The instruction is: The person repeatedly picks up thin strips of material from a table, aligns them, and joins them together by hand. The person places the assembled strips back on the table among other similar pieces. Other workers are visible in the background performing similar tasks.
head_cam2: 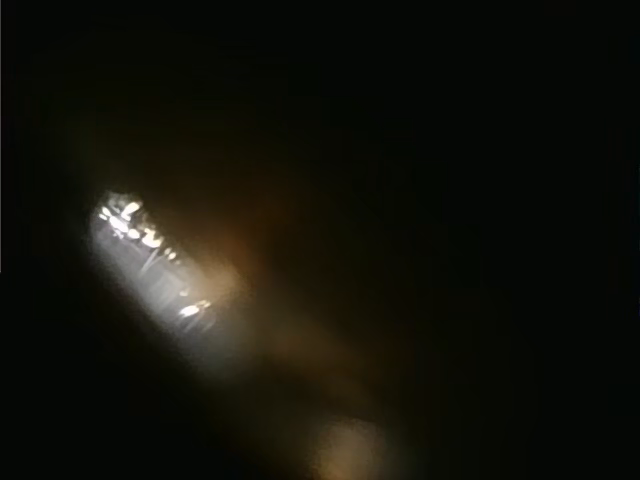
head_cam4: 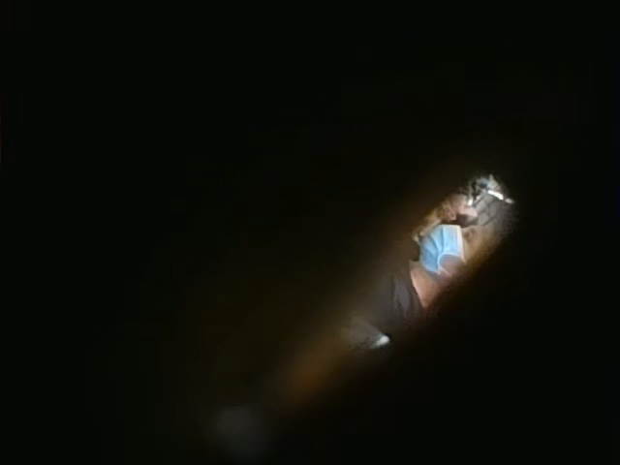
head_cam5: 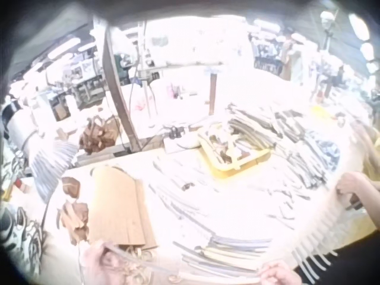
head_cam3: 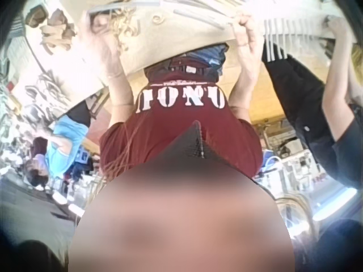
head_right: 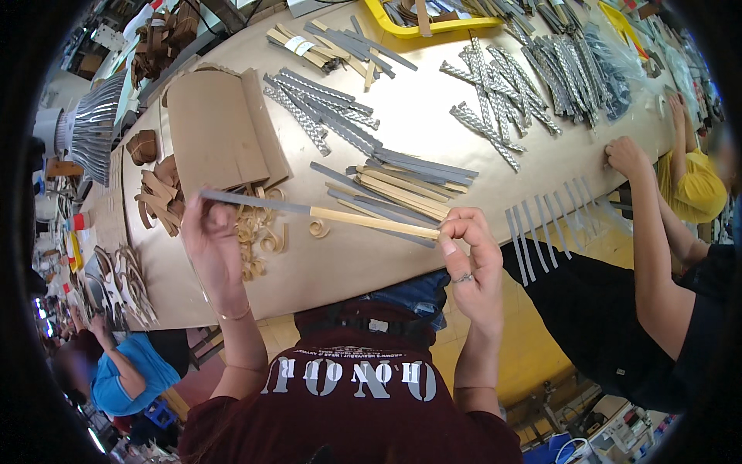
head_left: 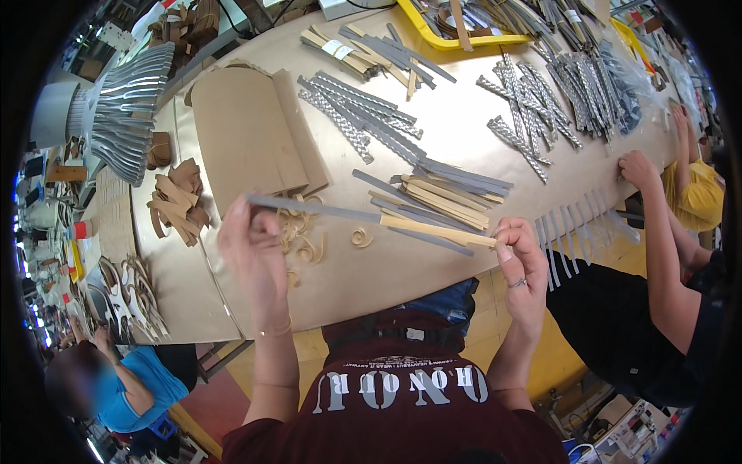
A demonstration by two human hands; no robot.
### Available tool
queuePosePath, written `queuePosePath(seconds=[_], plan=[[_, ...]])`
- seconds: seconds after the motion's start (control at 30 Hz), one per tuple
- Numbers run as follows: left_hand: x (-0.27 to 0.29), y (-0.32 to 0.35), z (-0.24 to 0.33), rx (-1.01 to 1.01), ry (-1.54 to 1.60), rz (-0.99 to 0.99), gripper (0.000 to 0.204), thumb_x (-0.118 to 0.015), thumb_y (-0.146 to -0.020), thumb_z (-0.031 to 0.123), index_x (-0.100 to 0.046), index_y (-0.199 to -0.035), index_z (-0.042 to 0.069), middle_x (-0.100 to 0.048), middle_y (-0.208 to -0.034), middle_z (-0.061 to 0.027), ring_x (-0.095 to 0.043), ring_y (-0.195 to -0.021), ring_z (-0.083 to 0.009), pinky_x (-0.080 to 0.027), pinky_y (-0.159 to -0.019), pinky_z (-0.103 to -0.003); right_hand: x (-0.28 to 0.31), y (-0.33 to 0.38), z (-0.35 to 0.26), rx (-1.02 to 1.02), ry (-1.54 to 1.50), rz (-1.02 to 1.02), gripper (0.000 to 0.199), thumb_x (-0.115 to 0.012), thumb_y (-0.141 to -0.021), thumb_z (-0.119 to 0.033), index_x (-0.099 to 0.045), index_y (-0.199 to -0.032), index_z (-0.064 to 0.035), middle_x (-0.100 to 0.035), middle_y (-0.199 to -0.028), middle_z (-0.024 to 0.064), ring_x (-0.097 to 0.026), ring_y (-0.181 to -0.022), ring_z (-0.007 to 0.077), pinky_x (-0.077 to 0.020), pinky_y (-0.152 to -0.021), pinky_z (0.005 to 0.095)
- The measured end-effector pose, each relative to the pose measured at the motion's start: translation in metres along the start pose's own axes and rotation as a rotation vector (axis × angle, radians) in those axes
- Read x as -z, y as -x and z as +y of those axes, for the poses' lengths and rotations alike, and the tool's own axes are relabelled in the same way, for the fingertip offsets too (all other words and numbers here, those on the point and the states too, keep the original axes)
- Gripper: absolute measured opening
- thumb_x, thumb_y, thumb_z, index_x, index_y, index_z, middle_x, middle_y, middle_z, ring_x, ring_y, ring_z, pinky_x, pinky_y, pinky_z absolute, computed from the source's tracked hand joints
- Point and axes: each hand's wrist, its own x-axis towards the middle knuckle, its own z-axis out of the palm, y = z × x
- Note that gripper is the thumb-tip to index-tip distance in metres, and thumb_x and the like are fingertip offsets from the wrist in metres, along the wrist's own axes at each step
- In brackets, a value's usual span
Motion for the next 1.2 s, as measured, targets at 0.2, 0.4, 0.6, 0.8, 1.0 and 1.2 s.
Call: queuePosePath(seconds=[0.2,0.4,0.6,0.8,1.0,1.2], plan=[[0.023,0.015,0.1,-0.641,-0.005,-0.115,0.034,-0.05,-0.101,0.024,-0.061,-0.113,-0.006,-0.064,-0.11,-0.0115,-0.053,-0.069,-0.0112,-0.04,-0.062,-0.025,-0.042,-0.015,0.025,-0.069,0.089,-0.116,0.006,-0.055,-0.091,-0.005,-0.058,-0.093,0.0003,-0.054,-0.102,0.0095,-0.053,-0.097,0.0189,-0.0426,-0.089,0.0323],[0.013,0.02,0.061,-1.115,-0.365,0.388,0.029,-0.049,-0.099,0.018,-0.062,-0.104,-0.008,-0.062,-0.102,-0.0151,-0.054,-0.068,-0.0162,-0.041,-0.058,-0.026,-0.159,-0.026,0.02,0.345,0.493,-0.404,0.019,-0.069,-0.084,-0.019,-0.062,-0.098,-0.008,-0.059,-0.104,0.0099,-0.059,-0.096,0.0278,-0.0434,-0.078,0.0366],[-0.031,0.037,-0.01,-0.966,-0.787,0.028,0.019,-0.049,-0.095,0.006,-0.063,-0.096,-0.007,-0.059,-0.105,-0.0223,-0.063,-0.079,-0.0264,-0.055,-0.076,-0.033,-0.13,-0.018,0.021,0.477,0.865,0.011,0.017,-0.071,-0.077,-0.018,-0.066,-0.092,-0.0124,-0.062,-0.096,0.0039,-0.061,-0.092,0.023,-0.043,-0.079,0.0341],[-0.055,0.039,-0.018,-0.531,-0.758,-0.36,0.017,-0.053,-0.094,0.009,-0.065,-0.097,-0.002,-0.056,-0.12,-0.0225,-0.067,-0.086,-0.0235,-0.054,-0.081,-0.035,0.006,0.019,-0.006,0.225,0.46,0.106,0.032,-0.064,-0.068,0.007,-0.068,-0.096,-0.0073,-0.065,-0.102,0.0058,-0.062,-0.093,0.021,-0.0488,-0.084,0.0356],[-0.094,0.054,-0.043,-0.428,-0.711,-0.722,0.015,-0.066,-0.083,0.001,-0.07,-0.097,0.005,-0.054,-0.129,-0.0178,-0.065,-0.096,-0.0243,-0.051,-0.084,-0.037,0.019,0.029,-0.009,0.048,-0.001,-0.106,0.042,-0.067,-0.092,-0.031,-0.062,-0.119,0.0005,-0.065,-0.113,0.0114,-0.063,-0.102,0.0185,-0.0483,-0.09,0.0357],[-0.118,0.062,-0.077,-0.42,-0.895,-0.803,0.021,-0.071,-0.083,0.002,-0.073,-0.103,0.007,-0.058,-0.13,-0.0155,-0.063,-0.102,-0.0252,-0.047,-0.088,-0.037,0.008,0.041,0.013,-0.255,-0.149,0.011,0.026,-0.061,-0.099,-0.018,-0.068,-0.087,0.0034,-0.065,-0.072,0.0044,-0.06,-0.066,0.0084,-0.049,-0.062,0.0236]])
